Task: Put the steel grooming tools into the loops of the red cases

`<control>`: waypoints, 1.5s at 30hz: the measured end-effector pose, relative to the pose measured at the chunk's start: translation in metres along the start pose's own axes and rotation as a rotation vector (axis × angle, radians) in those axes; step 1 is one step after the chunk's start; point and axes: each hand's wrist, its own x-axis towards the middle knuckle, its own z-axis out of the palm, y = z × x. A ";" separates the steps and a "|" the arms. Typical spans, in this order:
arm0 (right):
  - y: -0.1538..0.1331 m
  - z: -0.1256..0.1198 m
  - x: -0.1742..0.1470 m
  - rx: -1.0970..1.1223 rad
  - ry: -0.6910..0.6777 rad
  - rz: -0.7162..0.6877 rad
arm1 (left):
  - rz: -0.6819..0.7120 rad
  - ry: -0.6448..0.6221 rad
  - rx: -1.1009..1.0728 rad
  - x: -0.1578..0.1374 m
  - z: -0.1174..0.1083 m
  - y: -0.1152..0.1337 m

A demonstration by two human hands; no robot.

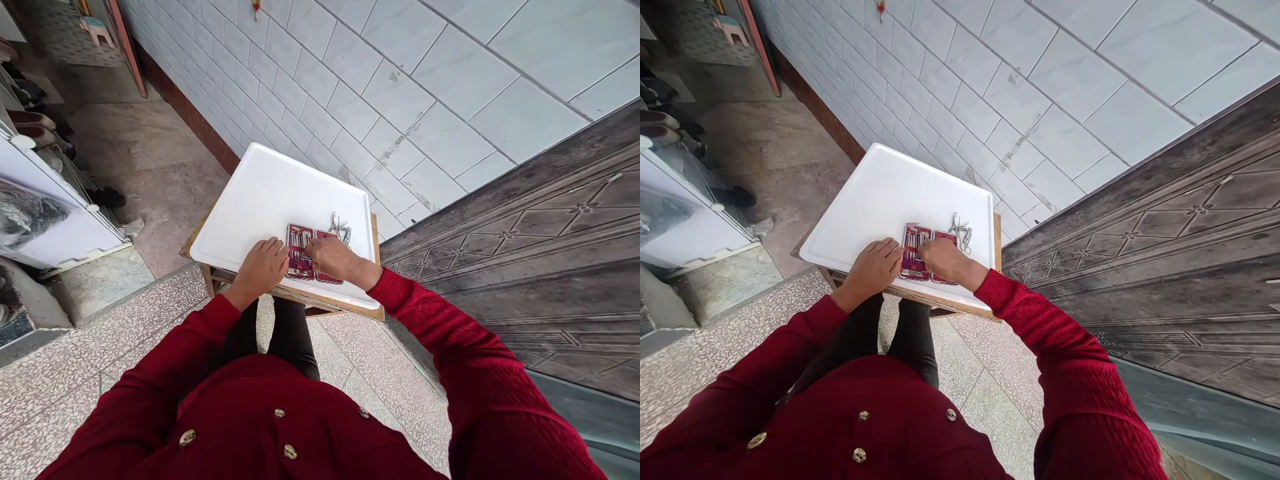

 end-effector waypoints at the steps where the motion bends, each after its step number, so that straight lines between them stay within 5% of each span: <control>1: -0.003 0.001 -0.003 -0.010 -0.015 -0.015 | -0.002 -0.002 0.004 0.000 0.000 0.000; 35: -0.025 0.014 -0.004 0.006 0.026 0.007 | 0.005 0.007 -0.017 -0.002 0.001 0.000; 41: -0.027 0.011 -0.002 0.184 0.074 0.059 | 0.021 0.014 -0.007 -0.002 0.000 -0.001; 45: -0.028 0.033 0.000 0.419 0.264 0.078 | 0.036 0.017 0.006 0.000 -0.001 -0.003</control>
